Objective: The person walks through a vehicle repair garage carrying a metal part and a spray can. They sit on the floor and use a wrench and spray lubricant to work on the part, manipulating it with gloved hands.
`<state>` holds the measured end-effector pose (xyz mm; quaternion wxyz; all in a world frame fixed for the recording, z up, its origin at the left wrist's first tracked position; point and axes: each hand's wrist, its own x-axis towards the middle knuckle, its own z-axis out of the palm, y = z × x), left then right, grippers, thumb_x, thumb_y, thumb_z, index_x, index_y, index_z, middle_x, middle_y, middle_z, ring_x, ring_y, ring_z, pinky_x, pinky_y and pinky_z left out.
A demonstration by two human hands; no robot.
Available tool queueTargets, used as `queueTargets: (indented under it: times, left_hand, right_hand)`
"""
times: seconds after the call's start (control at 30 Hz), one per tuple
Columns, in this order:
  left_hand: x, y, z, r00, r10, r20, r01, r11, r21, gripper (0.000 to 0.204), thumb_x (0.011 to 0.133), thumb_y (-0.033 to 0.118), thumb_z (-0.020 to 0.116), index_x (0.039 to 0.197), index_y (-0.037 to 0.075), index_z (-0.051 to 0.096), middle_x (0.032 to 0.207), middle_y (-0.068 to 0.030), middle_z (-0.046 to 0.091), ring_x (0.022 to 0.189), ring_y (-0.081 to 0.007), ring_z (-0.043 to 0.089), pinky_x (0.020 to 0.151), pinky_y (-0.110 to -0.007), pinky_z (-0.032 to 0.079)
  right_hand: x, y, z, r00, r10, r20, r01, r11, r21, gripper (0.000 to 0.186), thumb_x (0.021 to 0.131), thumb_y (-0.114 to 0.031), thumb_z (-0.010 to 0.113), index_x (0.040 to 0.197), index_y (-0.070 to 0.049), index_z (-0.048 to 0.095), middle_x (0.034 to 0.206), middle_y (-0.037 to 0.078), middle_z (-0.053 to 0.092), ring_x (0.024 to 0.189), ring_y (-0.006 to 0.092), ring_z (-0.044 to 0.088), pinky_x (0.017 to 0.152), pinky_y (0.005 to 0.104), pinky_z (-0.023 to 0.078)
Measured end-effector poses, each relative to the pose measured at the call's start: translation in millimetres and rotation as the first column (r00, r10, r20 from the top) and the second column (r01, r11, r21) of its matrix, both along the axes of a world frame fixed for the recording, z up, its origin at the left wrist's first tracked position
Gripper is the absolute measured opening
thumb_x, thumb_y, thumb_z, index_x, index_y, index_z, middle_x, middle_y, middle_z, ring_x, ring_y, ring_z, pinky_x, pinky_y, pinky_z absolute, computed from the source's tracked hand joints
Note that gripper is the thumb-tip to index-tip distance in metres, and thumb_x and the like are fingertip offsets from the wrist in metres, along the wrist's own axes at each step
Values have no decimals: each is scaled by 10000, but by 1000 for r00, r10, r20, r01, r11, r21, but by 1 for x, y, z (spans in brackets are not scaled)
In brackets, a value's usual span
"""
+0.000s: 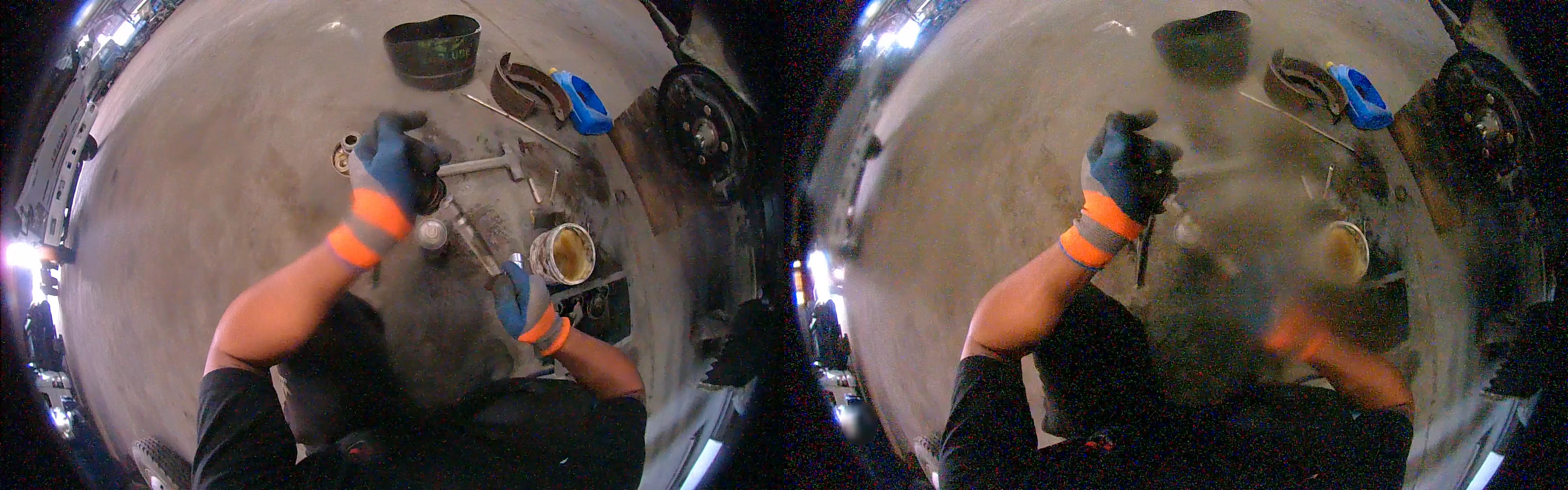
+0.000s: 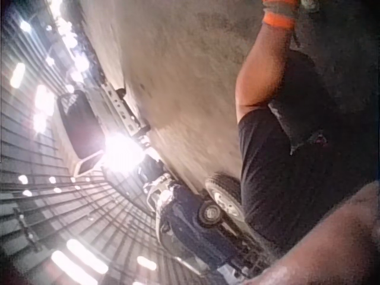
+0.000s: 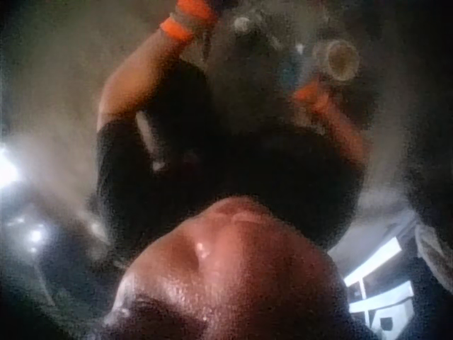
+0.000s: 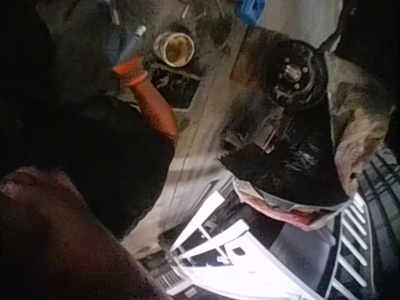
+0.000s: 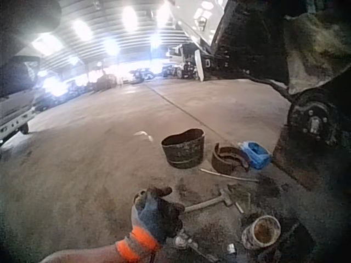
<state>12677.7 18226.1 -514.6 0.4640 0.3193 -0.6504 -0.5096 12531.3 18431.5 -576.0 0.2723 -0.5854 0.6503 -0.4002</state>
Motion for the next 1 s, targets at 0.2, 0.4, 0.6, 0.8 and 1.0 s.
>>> queueTargets:
  times: [0.2, 0.4, 0.6, 0.8, 1.0]
  left_hand:
    - [0, 1, 17, 953, 19, -303, 109, 911, 397, 251, 822, 111, 590, 1053, 35, 526, 648, -108, 627, 479, -190, 577, 421, -326, 453]
    - [-7, 3, 14, 973, 88, -215, -25, 959, 281, 199, 896, 200, 525, 1014, 42, 552, 601, -121, 598, 462, -198, 578, 392, -313, 421]
    - [-14, -1, 18, 953, 227, -200, -120, 890, 440, 216, 878, 258, 572, 931, 49, 592, 561, -85, 559, 457, -197, 574, 394, -325, 420]
    - [-12, 9, 27, 965, 142, -220, -26, 888, 460, 221, 878, 266, 579, 911, 50, 608, 557, -75, 548, 464, -183, 561, 407, -321, 428]
    - [-16, 10, 4, 958, 225, -176, -137, 902, 409, 219, 863, 194, 590, 949, -4, 626, 612, -74, 570, 423, -163, 515, 384, -312, 393]
  right_hand:
    - [-1, 2, 18, 1000, -18, 20, 16, 997, 75, 182, 903, -146, 483, 911, 11, 575, 628, 76, 579, 494, 185, 499, 470, 332, 384]
    - [-12, 5, 13, 998, -20, -66, 16, 998, -58, 230, 887, -191, 529, 957, 22, 579, 683, 119, 610, 536, 211, 512, 506, 343, 407]
    - [-3, 2, 13, 1000, -4, -11, 5, 998, 67, 195, 878, -170, 531, 948, 4, 582, 635, 99, 588, 520, 211, 505, 497, 359, 401]
    - [-22, 5, -38, 991, -85, -108, 54, 963, -265, 241, 840, -159, 542, 1001, 15, 586, 722, 100, 627, 600, 251, 572, 539, 362, 436]
    - [-3, 1, -1, 995, -36, -91, 22, 988, -154, 251, 855, -162, 540, 990, 46, 577, 658, 161, 604, 537, 250, 542, 531, 374, 438]
